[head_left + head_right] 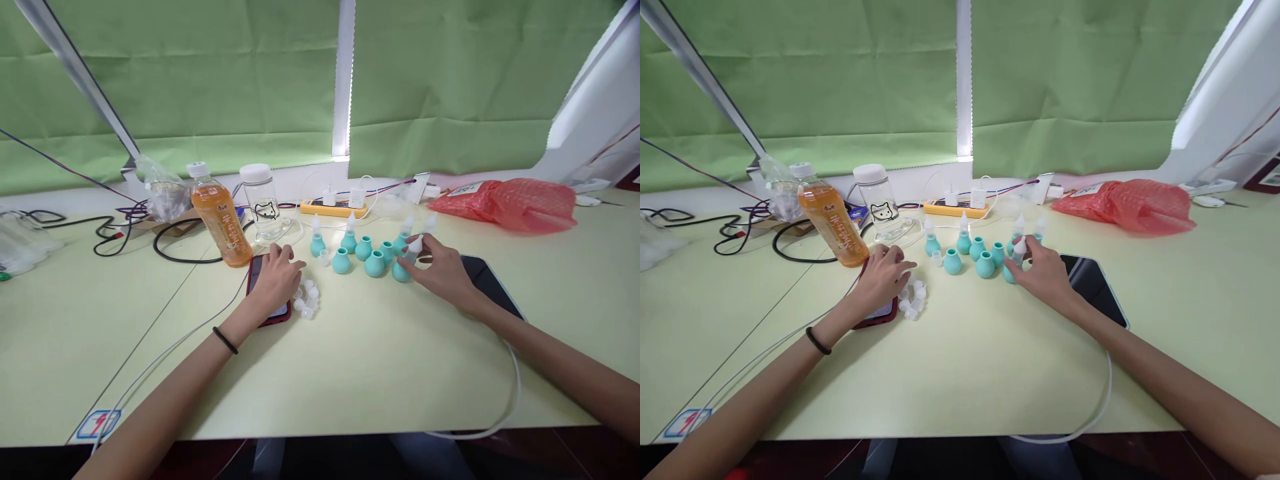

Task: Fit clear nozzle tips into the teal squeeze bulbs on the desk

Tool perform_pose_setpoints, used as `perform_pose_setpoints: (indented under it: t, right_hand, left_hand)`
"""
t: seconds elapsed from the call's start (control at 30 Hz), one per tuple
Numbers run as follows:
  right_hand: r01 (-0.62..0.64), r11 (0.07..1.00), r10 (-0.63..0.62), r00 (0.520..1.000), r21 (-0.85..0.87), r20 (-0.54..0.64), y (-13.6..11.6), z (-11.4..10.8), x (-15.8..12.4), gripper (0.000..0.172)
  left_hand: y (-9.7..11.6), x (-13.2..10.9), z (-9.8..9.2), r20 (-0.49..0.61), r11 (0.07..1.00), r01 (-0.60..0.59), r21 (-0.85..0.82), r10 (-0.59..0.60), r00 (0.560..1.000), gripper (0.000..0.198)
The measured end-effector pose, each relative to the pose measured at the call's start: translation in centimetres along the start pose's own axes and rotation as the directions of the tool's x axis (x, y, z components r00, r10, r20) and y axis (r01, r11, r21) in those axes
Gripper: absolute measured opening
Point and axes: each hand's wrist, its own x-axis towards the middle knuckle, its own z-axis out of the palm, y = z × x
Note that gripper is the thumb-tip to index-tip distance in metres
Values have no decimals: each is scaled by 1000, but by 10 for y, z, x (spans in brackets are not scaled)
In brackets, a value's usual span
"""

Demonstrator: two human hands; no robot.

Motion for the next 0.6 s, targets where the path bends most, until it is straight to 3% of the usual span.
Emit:
perform_pose_setpoints:
  t: [0.1,0.2,0.23,0.3,0.37,0.4,0.43,0.47,0.6]
  right_hand:
    - [10,999,-11,999,-42,-32,1,1,2,43]
    - [85,992,-103,969,-89,-224,1,-2,0,63]
    - [151,980,-184,933,-128,-309,-1,-3,-3,64]
    - [364,901,-432,811,-238,-394,-8,-4,-11,56]
    - [641,713,-700,668,-284,-251,-23,-2,-22,40]
    - [765,608,-791,605,-212,-87,-34,1,-27,34]
    - [843,527,-838,537,-111,101,-47,6,-32,31]
    - [860,509,-834,506,-49,222,-60,11,-35,30]
    - [766,642,-703,575,25,419,-102,38,-33,36]
  left_hand:
    - [-1,-2,6,39,998,-3,60,1,999,30]
    - [-3,-3,8,72,998,-10,65,5,997,32]
    - [-3,-3,7,82,998,-17,64,12,997,32]
    - [-4,-3,6,104,997,-40,68,33,994,30]
    - [-5,-4,5,124,995,-65,72,56,991,29]
    - [-5,-4,5,132,994,-78,72,68,989,28]
    - [-4,-5,5,137,993,-89,72,79,987,28]
    - [-4,-5,5,137,992,-97,75,87,987,28]
    - [1,-7,6,97,989,-97,116,85,992,25]
